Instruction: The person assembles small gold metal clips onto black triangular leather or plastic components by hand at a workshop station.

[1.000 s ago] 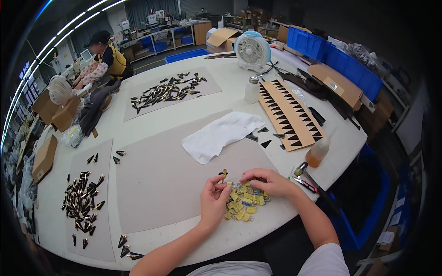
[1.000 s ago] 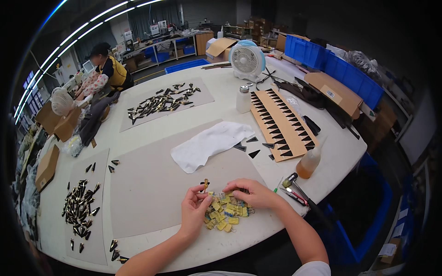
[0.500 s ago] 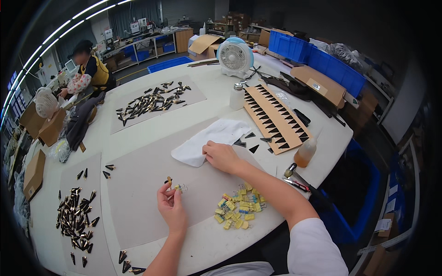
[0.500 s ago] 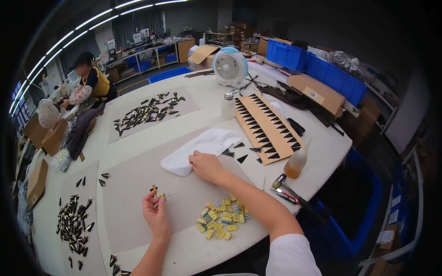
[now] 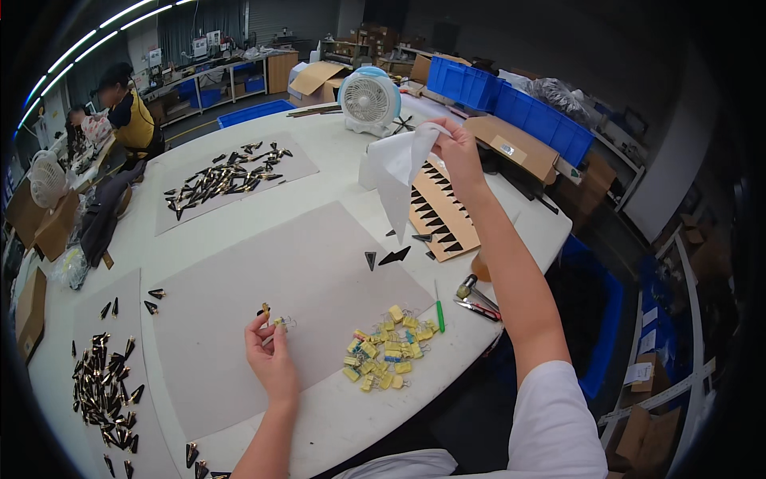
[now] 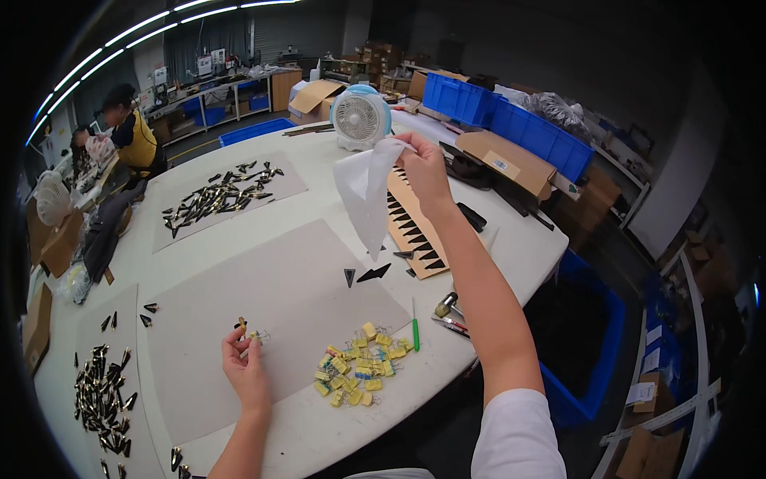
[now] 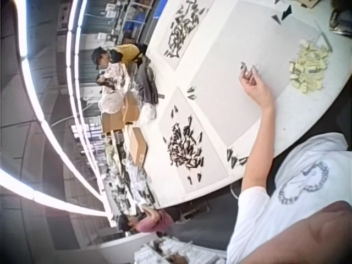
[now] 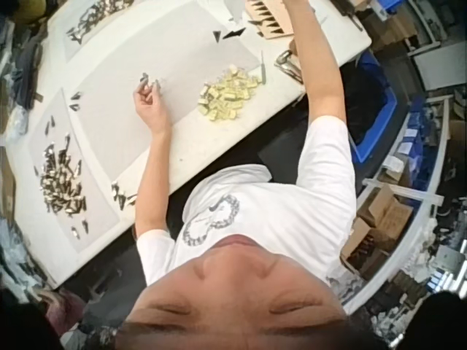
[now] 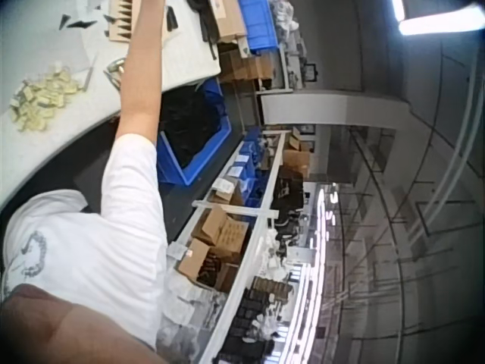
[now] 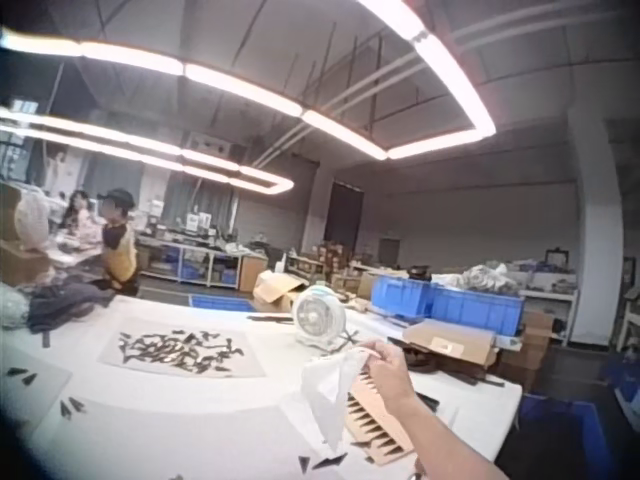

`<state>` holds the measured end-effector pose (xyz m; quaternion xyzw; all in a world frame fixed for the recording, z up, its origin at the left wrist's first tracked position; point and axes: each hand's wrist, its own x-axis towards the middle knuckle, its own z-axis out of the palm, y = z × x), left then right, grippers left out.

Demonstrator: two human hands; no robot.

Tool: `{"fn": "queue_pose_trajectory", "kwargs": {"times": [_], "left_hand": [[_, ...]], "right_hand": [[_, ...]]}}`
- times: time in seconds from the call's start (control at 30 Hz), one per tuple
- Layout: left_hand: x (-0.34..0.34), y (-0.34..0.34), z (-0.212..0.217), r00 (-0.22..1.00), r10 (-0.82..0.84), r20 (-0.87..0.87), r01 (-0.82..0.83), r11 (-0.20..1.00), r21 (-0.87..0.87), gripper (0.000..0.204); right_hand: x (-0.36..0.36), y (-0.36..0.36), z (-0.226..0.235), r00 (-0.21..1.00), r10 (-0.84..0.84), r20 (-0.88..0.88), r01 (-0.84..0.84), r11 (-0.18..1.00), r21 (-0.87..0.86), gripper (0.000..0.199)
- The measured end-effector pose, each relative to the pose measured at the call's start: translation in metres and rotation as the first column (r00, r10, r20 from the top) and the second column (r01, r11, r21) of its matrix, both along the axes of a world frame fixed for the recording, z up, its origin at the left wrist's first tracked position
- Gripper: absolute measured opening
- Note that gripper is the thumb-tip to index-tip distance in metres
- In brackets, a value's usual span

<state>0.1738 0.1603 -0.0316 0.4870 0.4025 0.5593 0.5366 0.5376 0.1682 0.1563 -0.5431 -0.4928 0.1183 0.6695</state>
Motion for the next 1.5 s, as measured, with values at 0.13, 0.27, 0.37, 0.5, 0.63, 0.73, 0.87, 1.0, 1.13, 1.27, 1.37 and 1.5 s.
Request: {"fn": "queue_pose_trajectory", "kwargs": {"times": [0.13, 0.27, 0.37, 0.5, 0.63, 0.73, 0.87, 1.0, 1.13, 1.27, 1.37, 1.5], "left_hand": [[-0.002, 0.002, -0.002, 0.999, -0.001, -0.035, 0.001, 1.0, 0.003, 0.028], [-0.003, 0.003, -0.007, 0.997, 0.018, -0.07, -0.015, 0.999, 0.045, 0.027], [0.0, 0.001, -0.006, 0.997, 0.008, -0.076, -0.006, 0.999, 0.032, 0.027], [0.002, 0.0, -0.008, 0.997, 0.033, -0.074, -0.031, 0.999, 0.028, 0.028], [0.002, 0.002, -0.007, 0.993, 0.035, -0.112, -0.03, 0.998, 0.048, 0.028], [0.004, 0.001, -0.005, 0.996, 0.022, -0.09, -0.018, 0.999, 0.043, 0.028], [0.004, 0.004, -0.007, 0.995, 0.024, -0.096, -0.018, 0.997, 0.07, 0.027], [0.0, 0.001, 0.001, 0.994, 0.011, -0.107, -0.009, 1.0, 0.015, 0.029], [0.003, -0.001, 0.001, 0.996, -0.006, -0.088, 0.008, 1.0, 0.013, 0.029], [0.006, 0.001, -0.004, 0.994, -0.003, -0.112, 0.008, 0.999, 0.039, 0.028], [-0.003, 0.001, -0.002, 0.988, 0.047, -0.147, -0.039, 0.998, 0.059, 0.028], [0.005, -0.002, 0.0, 0.99, 0.012, -0.142, -0.006, 0.999, 0.038, 0.027]], "right_hand": [[0.03, -0.012, 0.01, 0.948, 0.211, -0.24, -0.211, 0.977, 0.024, 0.048], [0.034, -0.009, 0.005, 0.962, -0.097, -0.254, 0.035, 0.97, -0.239, 0.034], [0.036, 0.001, -0.005, 0.964, -0.211, -0.162, 0.153, 0.939, -0.309, 0.042], [0.029, 0.015, 0.001, 0.958, 0.05, -0.281, -0.18, 0.871, -0.457, 0.044], [0.016, 0.016, 0.017, 0.978, 0.102, 0.183, 0.004, 0.865, -0.502, 0.037], [0.021, -0.005, 0.043, 0.889, 0.051, 0.455, 0.14, 0.916, -0.376, 0.032], [0.071, -0.056, 0.068, 0.857, -0.358, 0.37, 0.398, 0.917, -0.035, 0.033], [0.147, -0.137, 0.046, 0.687, -0.704, 0.18, 0.704, 0.706, 0.077, 0.041], [0.238, -0.227, -0.075, 0.324, -0.915, 0.239, 0.941, 0.285, -0.184, 0.042], [0.243, -0.265, -0.19, 0.578, -0.614, 0.538, 0.753, 0.148, -0.641, 0.038], [0.18, -0.214, -0.201, 0.421, -0.403, 0.813, 0.901, 0.085, -0.425, 0.037], [0.198, -0.202, -0.205, 0.552, -0.336, 0.763, 0.825, 0.354, -0.441, 0.035]]}}
